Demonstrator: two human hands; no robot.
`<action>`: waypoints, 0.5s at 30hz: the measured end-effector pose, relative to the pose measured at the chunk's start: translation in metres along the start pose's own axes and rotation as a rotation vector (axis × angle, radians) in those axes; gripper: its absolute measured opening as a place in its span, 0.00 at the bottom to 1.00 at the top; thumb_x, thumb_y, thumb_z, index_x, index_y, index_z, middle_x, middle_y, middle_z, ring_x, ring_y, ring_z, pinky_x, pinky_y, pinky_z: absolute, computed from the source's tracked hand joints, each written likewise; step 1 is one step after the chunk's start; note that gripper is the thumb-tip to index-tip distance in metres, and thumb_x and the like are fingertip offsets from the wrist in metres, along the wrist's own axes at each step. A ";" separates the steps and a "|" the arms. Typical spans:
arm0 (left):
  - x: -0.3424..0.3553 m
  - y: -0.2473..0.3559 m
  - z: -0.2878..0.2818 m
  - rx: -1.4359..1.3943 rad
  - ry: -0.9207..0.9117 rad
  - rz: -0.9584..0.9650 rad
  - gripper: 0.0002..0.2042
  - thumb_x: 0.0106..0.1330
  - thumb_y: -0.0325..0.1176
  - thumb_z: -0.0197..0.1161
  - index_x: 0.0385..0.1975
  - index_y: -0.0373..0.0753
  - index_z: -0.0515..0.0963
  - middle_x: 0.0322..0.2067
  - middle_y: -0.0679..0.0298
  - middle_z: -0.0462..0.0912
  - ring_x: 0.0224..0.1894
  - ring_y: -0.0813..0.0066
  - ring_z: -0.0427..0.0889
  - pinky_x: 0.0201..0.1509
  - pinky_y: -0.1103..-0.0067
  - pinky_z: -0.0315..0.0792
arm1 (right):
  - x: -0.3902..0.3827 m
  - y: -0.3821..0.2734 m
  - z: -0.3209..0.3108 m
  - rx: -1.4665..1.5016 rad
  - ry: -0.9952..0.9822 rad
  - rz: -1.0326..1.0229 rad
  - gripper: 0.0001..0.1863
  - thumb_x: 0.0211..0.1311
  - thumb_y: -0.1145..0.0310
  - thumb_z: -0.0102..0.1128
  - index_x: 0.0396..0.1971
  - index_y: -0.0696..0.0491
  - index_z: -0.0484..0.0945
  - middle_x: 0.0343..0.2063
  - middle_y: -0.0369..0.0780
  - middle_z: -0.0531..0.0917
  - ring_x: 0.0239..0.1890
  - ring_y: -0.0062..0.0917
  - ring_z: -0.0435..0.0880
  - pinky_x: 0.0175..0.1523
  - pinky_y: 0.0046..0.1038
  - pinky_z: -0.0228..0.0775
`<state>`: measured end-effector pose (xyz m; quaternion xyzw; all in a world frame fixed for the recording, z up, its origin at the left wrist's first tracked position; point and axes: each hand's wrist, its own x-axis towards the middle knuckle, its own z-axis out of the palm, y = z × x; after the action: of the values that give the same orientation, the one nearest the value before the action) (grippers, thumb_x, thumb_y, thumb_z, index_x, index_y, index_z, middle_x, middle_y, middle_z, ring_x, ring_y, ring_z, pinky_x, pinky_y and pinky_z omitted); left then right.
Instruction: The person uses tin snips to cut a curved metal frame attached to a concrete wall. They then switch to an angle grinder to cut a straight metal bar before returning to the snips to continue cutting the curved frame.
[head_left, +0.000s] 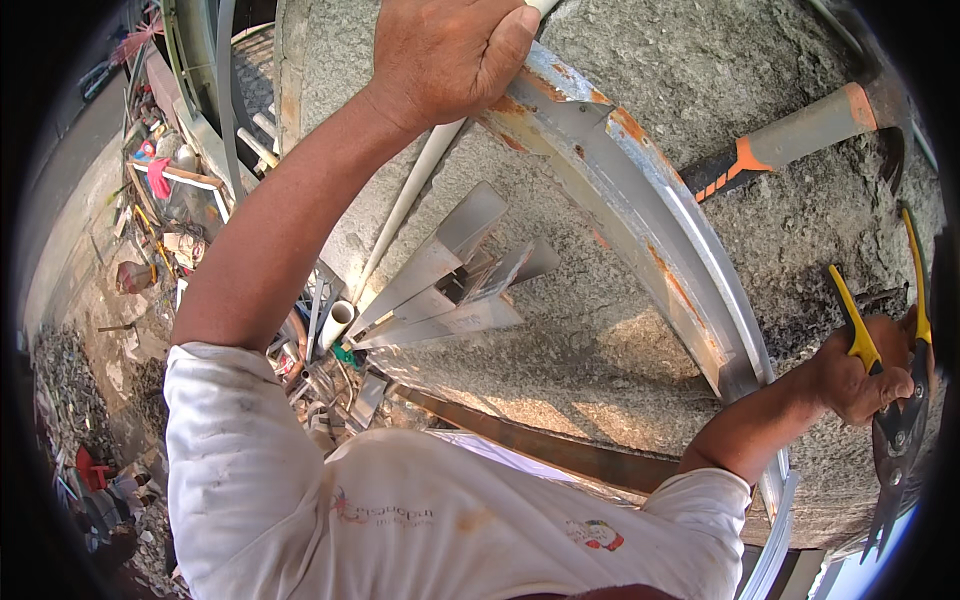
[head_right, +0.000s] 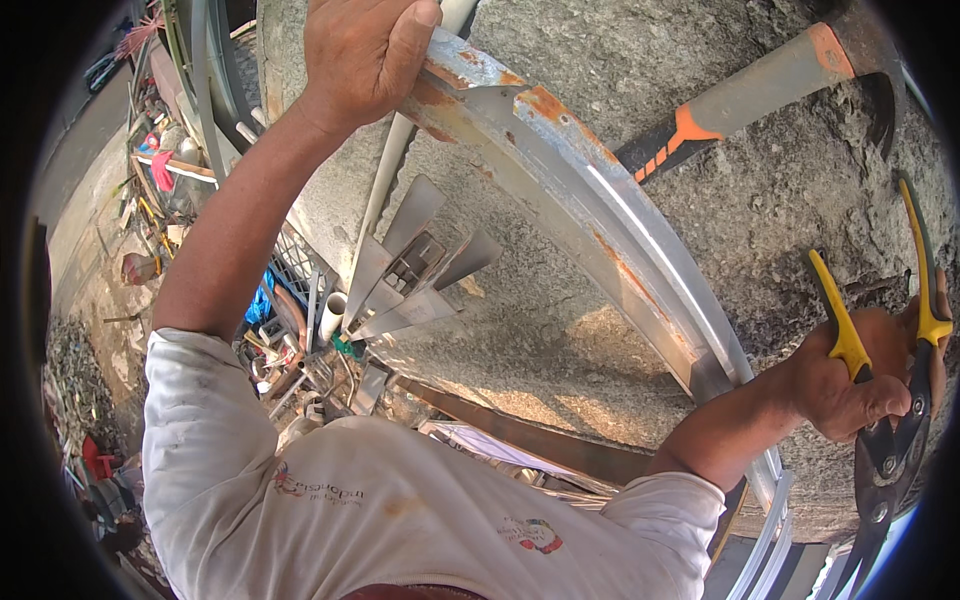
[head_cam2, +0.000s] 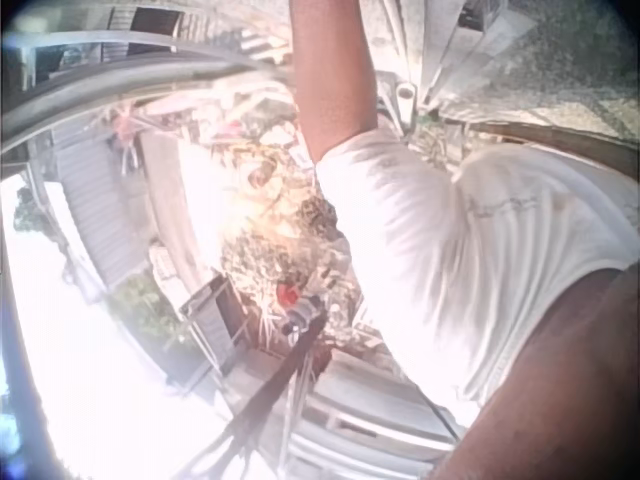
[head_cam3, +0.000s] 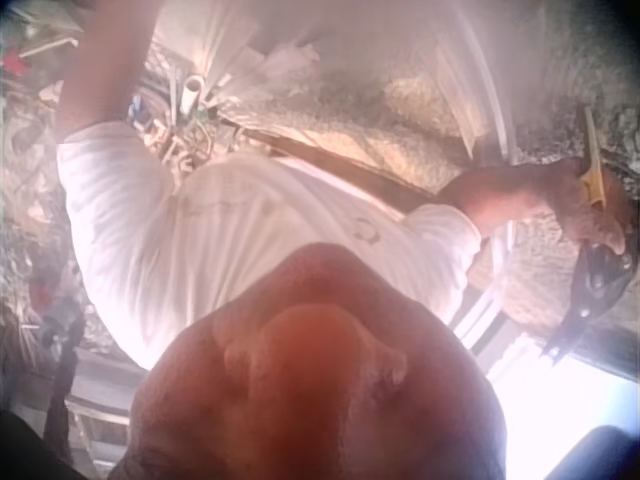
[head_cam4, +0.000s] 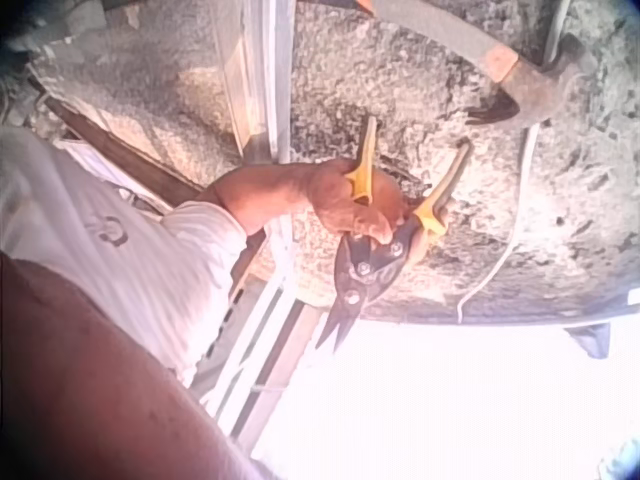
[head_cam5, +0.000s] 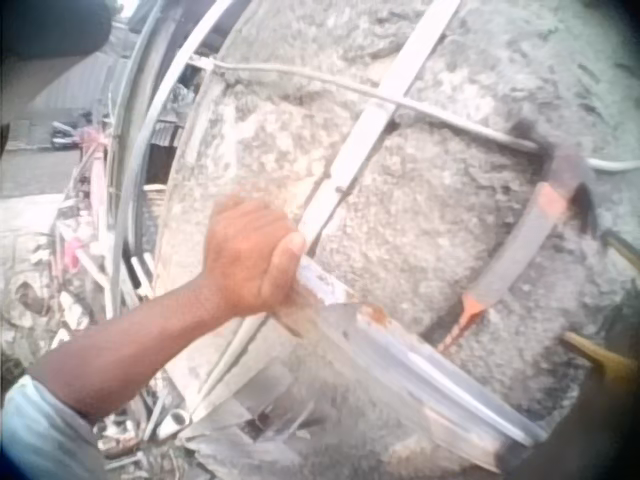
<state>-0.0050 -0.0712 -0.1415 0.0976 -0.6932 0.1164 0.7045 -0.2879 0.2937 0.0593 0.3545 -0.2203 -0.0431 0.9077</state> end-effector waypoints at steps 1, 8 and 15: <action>-0.006 0.019 -0.019 0.113 -0.101 -0.062 0.16 0.70 0.45 0.52 0.25 0.41 0.76 0.23 0.64 0.74 0.26 0.63 0.72 0.35 0.67 0.59 | -0.003 -0.001 0.000 -0.011 -0.006 0.000 0.29 0.55 0.55 0.73 0.37 0.65 0.70 0.25 0.43 0.84 0.26 0.31 0.88 0.32 0.26 0.82; -0.002 0.075 -0.059 0.291 -0.204 -0.157 0.18 0.74 0.48 0.52 0.30 0.41 0.80 0.26 0.66 0.76 0.29 0.68 0.74 0.39 0.69 0.58 | -0.008 0.005 -0.004 -0.077 -0.026 -0.009 0.30 0.53 0.53 0.74 0.37 0.65 0.70 0.25 0.42 0.84 0.24 0.30 0.87 0.31 0.26 0.82; 0.011 -0.020 0.019 -0.094 0.046 0.130 0.15 0.68 0.38 0.49 0.19 0.42 0.72 0.20 0.60 0.70 0.26 0.58 0.69 0.36 0.65 0.58 | -0.013 0.006 -0.006 -0.130 -0.051 -0.014 0.32 0.51 0.50 0.74 0.37 0.64 0.70 0.24 0.41 0.83 0.23 0.30 0.86 0.30 0.26 0.81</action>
<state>-0.0170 -0.0961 -0.1293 0.0163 -0.6866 0.1315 0.7148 -0.2980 0.3052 0.0547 0.2952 -0.2378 -0.0726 0.9225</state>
